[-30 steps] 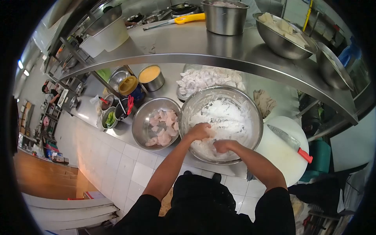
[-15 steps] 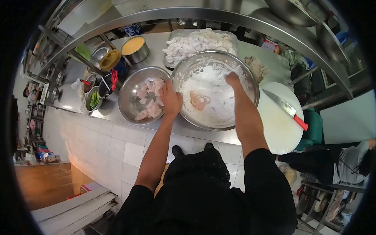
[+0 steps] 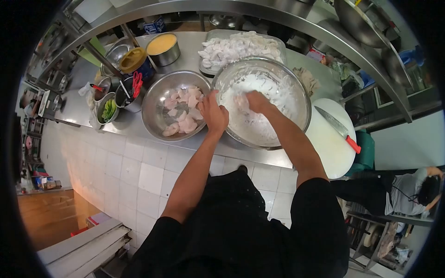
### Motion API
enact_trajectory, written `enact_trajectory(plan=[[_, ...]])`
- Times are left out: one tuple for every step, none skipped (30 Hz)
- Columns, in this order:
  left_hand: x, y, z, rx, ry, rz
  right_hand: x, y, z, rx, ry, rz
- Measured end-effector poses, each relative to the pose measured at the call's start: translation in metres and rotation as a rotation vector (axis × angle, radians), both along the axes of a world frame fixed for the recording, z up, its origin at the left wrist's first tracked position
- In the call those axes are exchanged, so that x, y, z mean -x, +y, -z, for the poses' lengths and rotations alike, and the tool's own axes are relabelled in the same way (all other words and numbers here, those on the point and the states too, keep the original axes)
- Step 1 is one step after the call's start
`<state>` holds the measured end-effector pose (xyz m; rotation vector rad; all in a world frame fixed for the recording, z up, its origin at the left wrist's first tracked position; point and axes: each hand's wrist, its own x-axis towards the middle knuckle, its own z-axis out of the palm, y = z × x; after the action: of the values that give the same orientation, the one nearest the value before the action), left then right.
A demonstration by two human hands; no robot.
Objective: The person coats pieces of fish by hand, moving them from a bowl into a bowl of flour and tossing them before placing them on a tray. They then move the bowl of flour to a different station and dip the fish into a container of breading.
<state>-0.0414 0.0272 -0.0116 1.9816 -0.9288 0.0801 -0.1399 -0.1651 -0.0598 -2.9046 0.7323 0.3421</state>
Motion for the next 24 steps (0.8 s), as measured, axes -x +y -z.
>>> enact_trajectory(plan=[[0.000, 0.000, 0.000, 0.002, 0.004, 0.006, -0.001, -0.010, 0.009, -0.042, -0.478, -0.148], [0.000, 0.001, 0.000, 0.018, 0.009, 0.010, 0.006, -0.014, 0.006, -0.038, -0.472, -0.143], [0.000, 0.000, 0.000, 0.036, 0.017, 0.011, 0.012, -0.004, -0.029, -0.200, -0.536, 0.046], [0.000, -0.001, 0.002, 0.042, 0.028, 0.010, 0.016, 0.005, -0.050, -0.359, -0.594, 0.233], [0.000, -0.001, 0.003, 0.045, 0.052, 0.011, 0.029, -0.002, -0.044, -0.216, -0.618, 0.225], [-0.001, -0.001, 0.004, 0.046, 0.074, 0.009, 0.044, 0.001, -0.045, -0.398, -0.449, 0.454], [-0.001, -0.001, 0.004, 0.053, 0.082, -0.003, 0.059, -0.002, -0.047, -0.571, -0.270, 0.676], [0.000, 0.000, 0.002, 0.059, 0.089, 0.004, 0.096, -0.047, 0.040, -0.512, -0.228, 0.650], [-0.001, 0.002, 0.001, 0.064, 0.095, 0.012, 0.100, -0.027, 0.025, -0.489, -0.036, 0.476], [-0.003, 0.001, 0.000, 0.073, 0.096, 0.001, 0.108, 0.003, 0.013, -0.456, 0.151, 0.300], [-0.002, 0.001, 0.000, 0.076, 0.093, -0.005, 0.108, 0.022, 0.028, -0.427, 0.172, 0.242], [0.001, 0.000, 0.000, 0.078, 0.094, -0.004, 0.110, 0.025, 0.079, -0.518, 0.009, 0.364], [0.001, -0.002, 0.000, 0.080, 0.098, 0.007, 0.063, 0.071, -0.009, -0.586, 0.194, 0.450], [0.000, 0.000, 0.000, 0.096, 0.093, 0.021, 0.052, 0.070, 0.014, -0.882, -0.055, 0.580], [-0.001, 0.000, -0.001, 0.116, 0.085, 0.032, 0.042, 0.059, 0.036, -1.164, -0.324, 0.695], [-0.002, -0.002, 0.000, 0.126, 0.086, 0.040, 0.022, 0.052, 0.039, -1.328, -0.546, 0.851], [-0.002, -0.002, 0.002, 0.113, 0.080, 0.039, 0.007, 0.044, 0.038, -1.486, -0.773, 0.998], [-0.003, -0.001, 0.004, 0.098, 0.071, 0.032, 0.004, 0.036, 0.021, -1.485, -0.771, 0.990], [-0.003, 0.001, 0.001, 0.112, 0.080, 0.050, 0.005, 0.029, -0.006, -1.405, -0.789, 0.972], [-0.003, 0.001, -0.002, 0.109, 0.080, 0.033, 0.008, 0.019, -0.022, -1.329, -0.800, 0.953], [-0.002, 0.001, -0.004, 0.080, 0.106, 0.027, 0.023, -0.010, -0.009, -1.058, -0.713, 0.812], [-0.002, 0.001, -0.004, 0.052, 0.131, 0.021, 0.033, -0.033, 0.007, -0.793, -0.626, 0.662], [-0.002, 0.001, -0.001, 0.074, 0.111, 0.022, 0.025, -0.033, 0.008, -0.800, -0.614, 0.643], [-0.002, 0.000, 0.000, 0.068, 0.115, 0.003, 0.022, -0.028, 0.009, -0.585, -0.492, 0.726]])
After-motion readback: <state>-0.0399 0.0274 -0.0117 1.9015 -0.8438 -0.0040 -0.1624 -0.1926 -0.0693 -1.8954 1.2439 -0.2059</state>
